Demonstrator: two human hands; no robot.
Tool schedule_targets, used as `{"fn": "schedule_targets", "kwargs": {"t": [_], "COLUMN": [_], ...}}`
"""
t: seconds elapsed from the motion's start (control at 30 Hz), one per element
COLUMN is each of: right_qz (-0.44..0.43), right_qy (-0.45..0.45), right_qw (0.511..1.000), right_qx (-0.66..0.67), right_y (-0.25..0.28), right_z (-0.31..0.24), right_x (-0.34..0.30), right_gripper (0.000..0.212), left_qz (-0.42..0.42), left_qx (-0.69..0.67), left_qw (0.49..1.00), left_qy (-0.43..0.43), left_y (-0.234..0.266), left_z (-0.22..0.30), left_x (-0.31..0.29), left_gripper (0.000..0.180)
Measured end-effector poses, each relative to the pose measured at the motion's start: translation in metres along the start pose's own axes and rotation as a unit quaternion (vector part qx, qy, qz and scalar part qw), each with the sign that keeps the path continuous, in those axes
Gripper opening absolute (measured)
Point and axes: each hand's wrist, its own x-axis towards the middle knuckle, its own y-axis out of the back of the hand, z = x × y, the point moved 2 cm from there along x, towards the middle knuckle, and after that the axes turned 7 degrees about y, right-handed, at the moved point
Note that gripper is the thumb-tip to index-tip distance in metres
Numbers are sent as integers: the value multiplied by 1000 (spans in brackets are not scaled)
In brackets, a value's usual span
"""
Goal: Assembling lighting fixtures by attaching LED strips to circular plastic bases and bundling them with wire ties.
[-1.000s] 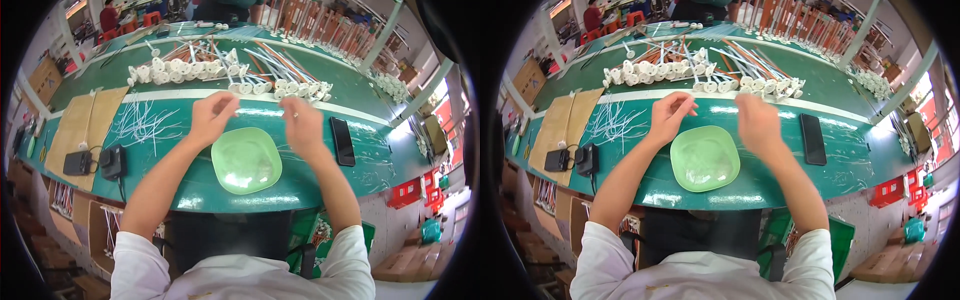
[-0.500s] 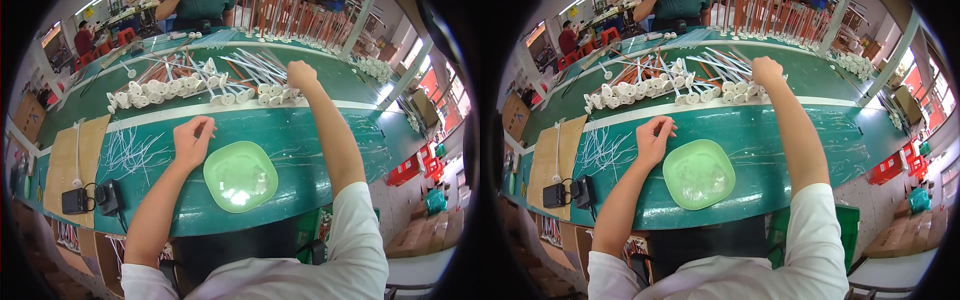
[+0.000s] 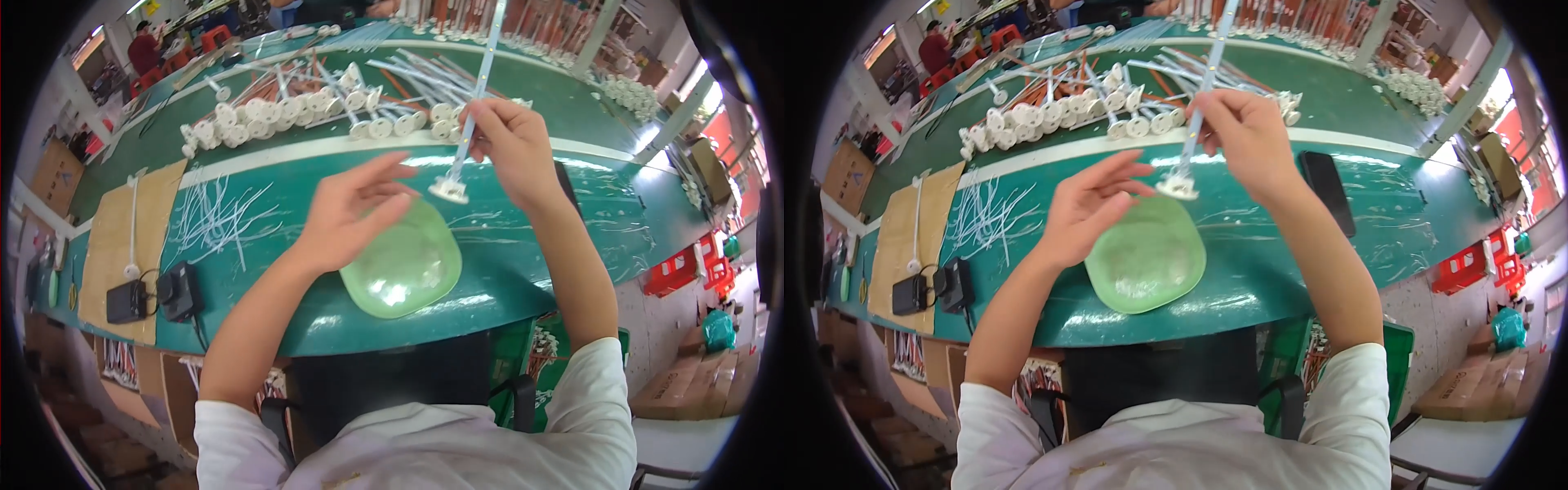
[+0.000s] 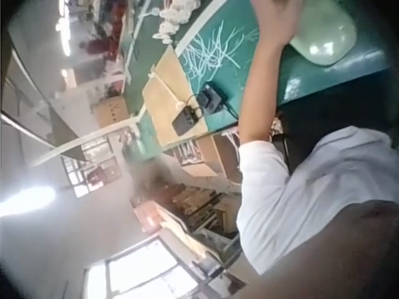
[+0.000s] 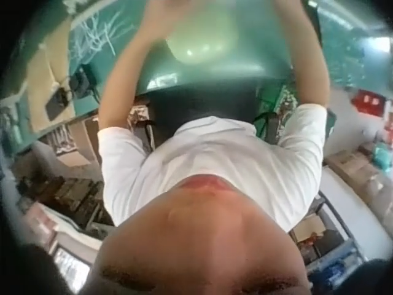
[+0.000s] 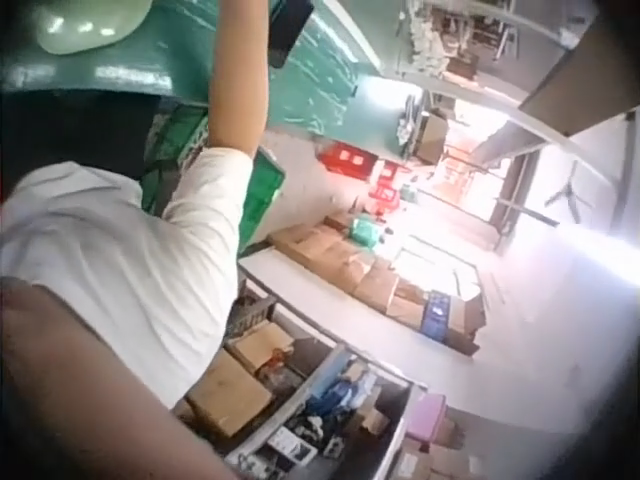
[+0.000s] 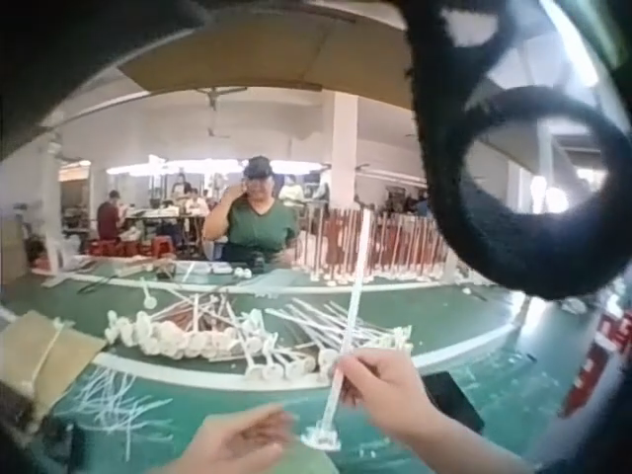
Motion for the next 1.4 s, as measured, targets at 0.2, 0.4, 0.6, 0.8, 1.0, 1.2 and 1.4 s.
{"fn": "schedule_targets", "kwargs": {"t": [0.2,0.4,0.6,0.8,1.0,1.2,1.4], "right_qz": [20,-11,31,11,-23,6,-289], "right_qy": [28,446,522,486,459,358,122], "right_qw": [999,858,814,838,865,898,852], "right_qx": [22,-252,-254,-249,-203,-255,-420], "right_y": [-53,-55,-60,-57,-56,-54,-40], "right_z": [-9,0,0,6,10,0,13], "right_x": [-22,-52,-60,-59,-59,-53,-56], "right_gripper": [22,35,29,27,23,20,17], "left_qz": [-174,-116,-121,-110,-71,27,106], "left_qx": [-130,-294,-358,-377,-288,-105,2], "left_qw": [969,938,908,906,947,994,992], "left_qy": [114,141,181,159,122,-16,-61], "left_y": [-12,-7,-17,-16,-14,-8,4], "left_z": [3,-3,1,-10,-6,0,-13], "left_x": [-9,-9,-23,-20,-18,-12,-7], "left_gripper": [44,45,41,39,35,65,36]}}
